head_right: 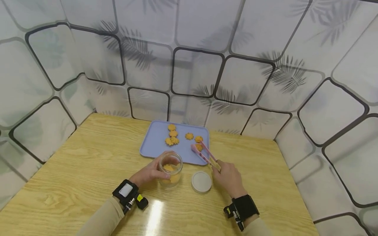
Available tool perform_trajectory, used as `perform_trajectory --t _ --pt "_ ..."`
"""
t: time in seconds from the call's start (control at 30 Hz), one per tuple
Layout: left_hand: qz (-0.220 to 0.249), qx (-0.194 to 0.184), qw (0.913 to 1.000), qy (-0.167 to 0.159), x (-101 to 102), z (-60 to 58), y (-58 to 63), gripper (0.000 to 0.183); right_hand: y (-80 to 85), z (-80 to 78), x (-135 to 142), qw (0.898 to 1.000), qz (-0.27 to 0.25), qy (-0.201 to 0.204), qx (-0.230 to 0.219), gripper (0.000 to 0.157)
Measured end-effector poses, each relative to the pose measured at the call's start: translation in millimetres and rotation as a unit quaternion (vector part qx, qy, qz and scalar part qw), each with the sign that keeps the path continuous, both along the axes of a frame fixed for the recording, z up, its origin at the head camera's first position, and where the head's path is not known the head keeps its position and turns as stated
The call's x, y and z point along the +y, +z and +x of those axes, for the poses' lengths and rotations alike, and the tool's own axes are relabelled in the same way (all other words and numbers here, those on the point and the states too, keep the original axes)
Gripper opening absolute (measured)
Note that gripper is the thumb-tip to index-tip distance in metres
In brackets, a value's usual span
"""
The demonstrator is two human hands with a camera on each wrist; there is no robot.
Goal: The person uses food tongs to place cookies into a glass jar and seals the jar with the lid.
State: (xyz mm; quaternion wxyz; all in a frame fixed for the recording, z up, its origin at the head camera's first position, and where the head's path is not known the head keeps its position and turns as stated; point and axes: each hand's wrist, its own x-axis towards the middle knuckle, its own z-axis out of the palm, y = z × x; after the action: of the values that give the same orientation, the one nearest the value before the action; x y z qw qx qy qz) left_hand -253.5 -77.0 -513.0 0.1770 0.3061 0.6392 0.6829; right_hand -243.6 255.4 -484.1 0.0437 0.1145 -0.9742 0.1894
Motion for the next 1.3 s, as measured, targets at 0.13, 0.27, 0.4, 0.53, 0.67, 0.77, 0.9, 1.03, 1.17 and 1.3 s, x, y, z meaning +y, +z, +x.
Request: perform_trajectory --t 0.13,0.27,0.4,0.53,0.67,0.77,0.9,1.03,1.17,1.3 --pt "0.001 -0.001 1.0 0.002 -0.2 -0.1 0.9 0.082 0.8 0.5 0.4 1.0 -0.006 -0.006 0.006 0.028" --pt "0.001 0.001 1.0 0.002 0.0 -0.3 0.7 0.081 0.0 1.5 1.5 1.0 -0.011 -0.011 0.003 0.016" --pt "0.006 -0.003 1.0 -0.001 -0.5 0.3 1.5 0.082 -2.0 2.1 0.7 1.0 -0.011 -0.008 -0.005 0.017" --pt "0.009 -0.004 0.9999 -0.003 -0.6 0.6 2.5 0.082 -2.7 2.7 0.1 1.0 -0.006 -0.009 0.003 0.028" --pt "0.009 -0.004 0.9999 -0.001 -0.8 1.0 1.9 0.083 -2.1 5.7 0.2 1.0 -0.005 0.006 0.027 0.023" --pt "0.006 -0.004 1.0 0.001 -0.8 1.2 1.1 0.083 1.1 12.3 -0.1 0.998 -0.011 0.027 0.051 0.013" --pt "0.005 -0.002 1.0 0.002 -0.3 0.9 -0.5 0.082 12.7 27.0 -1.6 0.996 -0.035 0.042 0.07 0.013" --pt "0.008 -0.004 1.0 0.001 0.0 1.1 -1.2 0.08 30.6 44.8 -4.3 0.994 -0.069 0.049 0.073 0.026" --pt "0.0 -0.01 0.9999 0.004 -0.5 2.0 0.8 0.079 47.8 62.4 -8.5 0.987 -0.105 0.082 0.092 0.028" --pt "-0.011 -0.013 0.9998 0.008 -2.1 1.9 1.3 0.082 58.4 77.1 -15.5 0.977 -0.136 0.129 0.102 0.028"
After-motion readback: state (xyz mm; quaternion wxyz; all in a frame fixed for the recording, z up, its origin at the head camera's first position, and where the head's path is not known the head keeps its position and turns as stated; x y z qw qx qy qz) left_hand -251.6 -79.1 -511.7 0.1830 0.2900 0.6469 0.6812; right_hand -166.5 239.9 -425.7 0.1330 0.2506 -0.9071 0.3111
